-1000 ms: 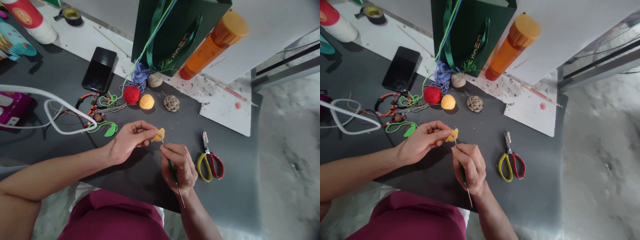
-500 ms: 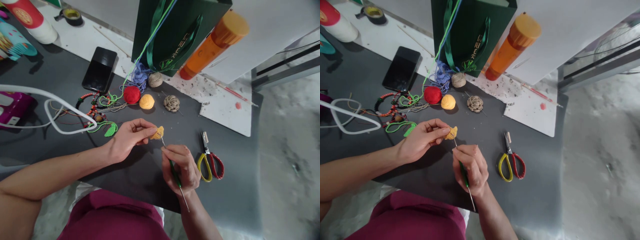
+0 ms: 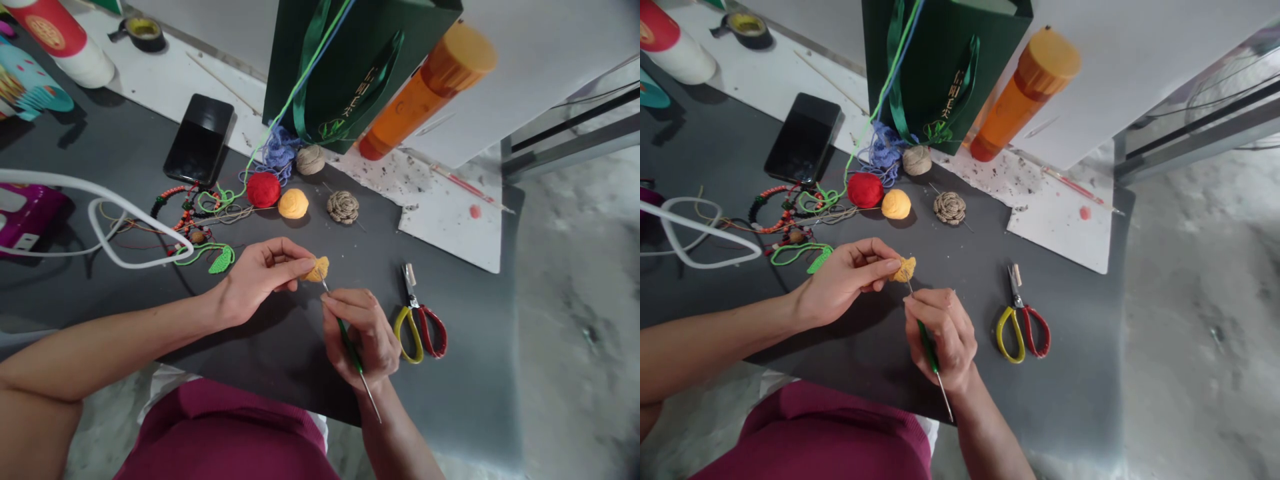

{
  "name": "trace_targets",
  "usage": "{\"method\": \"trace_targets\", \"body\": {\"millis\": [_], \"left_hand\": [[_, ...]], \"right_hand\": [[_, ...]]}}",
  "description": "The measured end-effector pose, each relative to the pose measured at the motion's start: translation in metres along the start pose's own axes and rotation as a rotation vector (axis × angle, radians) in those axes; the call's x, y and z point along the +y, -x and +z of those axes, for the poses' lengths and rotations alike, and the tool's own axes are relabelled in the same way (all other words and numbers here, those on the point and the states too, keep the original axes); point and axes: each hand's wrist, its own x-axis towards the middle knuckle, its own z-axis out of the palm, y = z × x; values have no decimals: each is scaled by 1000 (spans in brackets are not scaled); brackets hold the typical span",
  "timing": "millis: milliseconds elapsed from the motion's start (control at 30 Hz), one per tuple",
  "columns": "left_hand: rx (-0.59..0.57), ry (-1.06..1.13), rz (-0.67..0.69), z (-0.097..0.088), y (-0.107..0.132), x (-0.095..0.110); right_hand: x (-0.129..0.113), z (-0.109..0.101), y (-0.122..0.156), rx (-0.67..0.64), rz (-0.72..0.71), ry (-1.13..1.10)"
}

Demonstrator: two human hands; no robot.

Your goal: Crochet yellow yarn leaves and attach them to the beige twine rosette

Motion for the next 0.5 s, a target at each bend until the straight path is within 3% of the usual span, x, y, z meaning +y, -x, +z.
{"method": "trace_targets", "body": {"millis": [500], "left_hand": [[-61, -50, 30, 1, 2, 4]], "right_hand": [[1, -7, 0, -18, 217, -187]]}}
